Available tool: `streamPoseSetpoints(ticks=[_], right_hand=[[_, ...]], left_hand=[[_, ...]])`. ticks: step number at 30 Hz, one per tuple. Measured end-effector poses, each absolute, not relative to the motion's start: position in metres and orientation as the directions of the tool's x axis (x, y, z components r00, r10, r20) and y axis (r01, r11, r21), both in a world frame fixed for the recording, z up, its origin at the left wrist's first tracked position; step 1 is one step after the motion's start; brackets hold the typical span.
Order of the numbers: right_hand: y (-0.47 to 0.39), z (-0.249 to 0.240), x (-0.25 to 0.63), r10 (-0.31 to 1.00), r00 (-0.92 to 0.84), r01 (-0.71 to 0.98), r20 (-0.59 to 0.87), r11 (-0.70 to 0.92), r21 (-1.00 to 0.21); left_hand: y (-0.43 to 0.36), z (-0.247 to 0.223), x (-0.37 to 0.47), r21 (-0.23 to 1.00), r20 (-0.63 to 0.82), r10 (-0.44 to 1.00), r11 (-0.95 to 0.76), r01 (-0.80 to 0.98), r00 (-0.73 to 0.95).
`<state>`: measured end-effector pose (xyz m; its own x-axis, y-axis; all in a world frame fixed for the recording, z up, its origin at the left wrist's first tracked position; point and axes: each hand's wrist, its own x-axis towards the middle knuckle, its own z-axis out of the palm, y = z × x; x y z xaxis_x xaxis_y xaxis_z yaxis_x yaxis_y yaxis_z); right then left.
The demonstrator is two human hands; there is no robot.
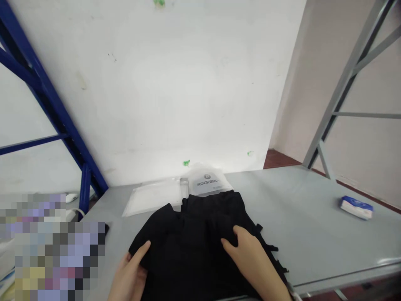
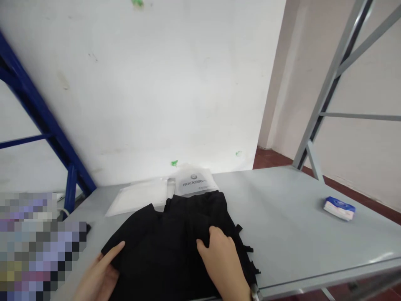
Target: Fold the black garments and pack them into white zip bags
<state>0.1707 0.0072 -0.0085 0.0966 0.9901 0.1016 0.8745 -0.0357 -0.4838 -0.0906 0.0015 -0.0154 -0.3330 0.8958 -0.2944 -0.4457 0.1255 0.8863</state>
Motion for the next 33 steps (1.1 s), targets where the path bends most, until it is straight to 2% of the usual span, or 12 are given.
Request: streamPoseSetpoints(ticks=[5, 7, 10, 12, 15, 18, 22, 26, 31, 33], right_hand=[[0.015, 0.024, 0.138, 0.979, 0.062, 0.906, 0.197, 0.028, -0.423], [0.015, 0.027, 0.116, 0.973, 0.003, 0.912, 0.231, 0.092, -0.400], [0.013, 0.020, 0.093, 0.952, -0.160, 0.858, 0.260, 0.264, -0.440], [0.012, 0.012, 0.093, 0.940, -0.203, 0.806, 0.274, 0.319, -0.499], [0.013, 0.001, 0.112, 0.966, -0.049, 0.819, 0.254, 0.184, -0.544], [0.016, -0.007, 0.129, 0.975, 0.072, 0.868, 0.211, 0.043, -0.494], [0.020, -0.005, 0.123, 0.984, 0.046, 0.891, 0.172, 0.037, -0.452], [0.024, 0.012, 0.107, 0.990, 0.027, 0.863, 0.136, 0.045, -0.503], [0.024, 0.031, 0.098, 0.992, 0.036, 0.854, 0.124, 0.034, -0.519], [0.021, 0.037, 0.094, 0.989, 0.037, 0.866, 0.141, 0.039, -0.498]], left_hand=[[-0.004, -0.019, -0.092, 0.873, -0.274, 0.944, 0.163, -0.459, -0.185], [-0.005, -0.020, -0.092, 0.869, -0.281, 0.940, 0.164, -0.468, -0.192], [-0.004, -0.021, -0.091, 0.865, -0.300, 0.928, 0.168, -0.472, -0.220], [-0.004, -0.022, -0.092, 0.861, -0.305, 0.928, 0.173, -0.479, -0.212], [-0.005, -0.026, -0.094, 0.864, -0.307, 0.926, 0.175, -0.472, -0.220], [-0.005, -0.028, -0.095, 0.875, -0.289, 0.930, 0.162, -0.456, -0.226], [-0.005, -0.023, -0.091, 0.848, -0.284, 0.941, 0.157, -0.506, -0.184], [-0.011, -0.012, -0.086, 0.820, -0.280, 0.942, 0.134, -0.556, -0.186], [-0.026, 0.001, -0.070, 0.797, -0.446, 0.831, 0.200, -0.570, -0.332], [-0.032, 0.007, -0.054, 0.833, -0.421, 0.829, 0.192, -0.519, -0.369]])
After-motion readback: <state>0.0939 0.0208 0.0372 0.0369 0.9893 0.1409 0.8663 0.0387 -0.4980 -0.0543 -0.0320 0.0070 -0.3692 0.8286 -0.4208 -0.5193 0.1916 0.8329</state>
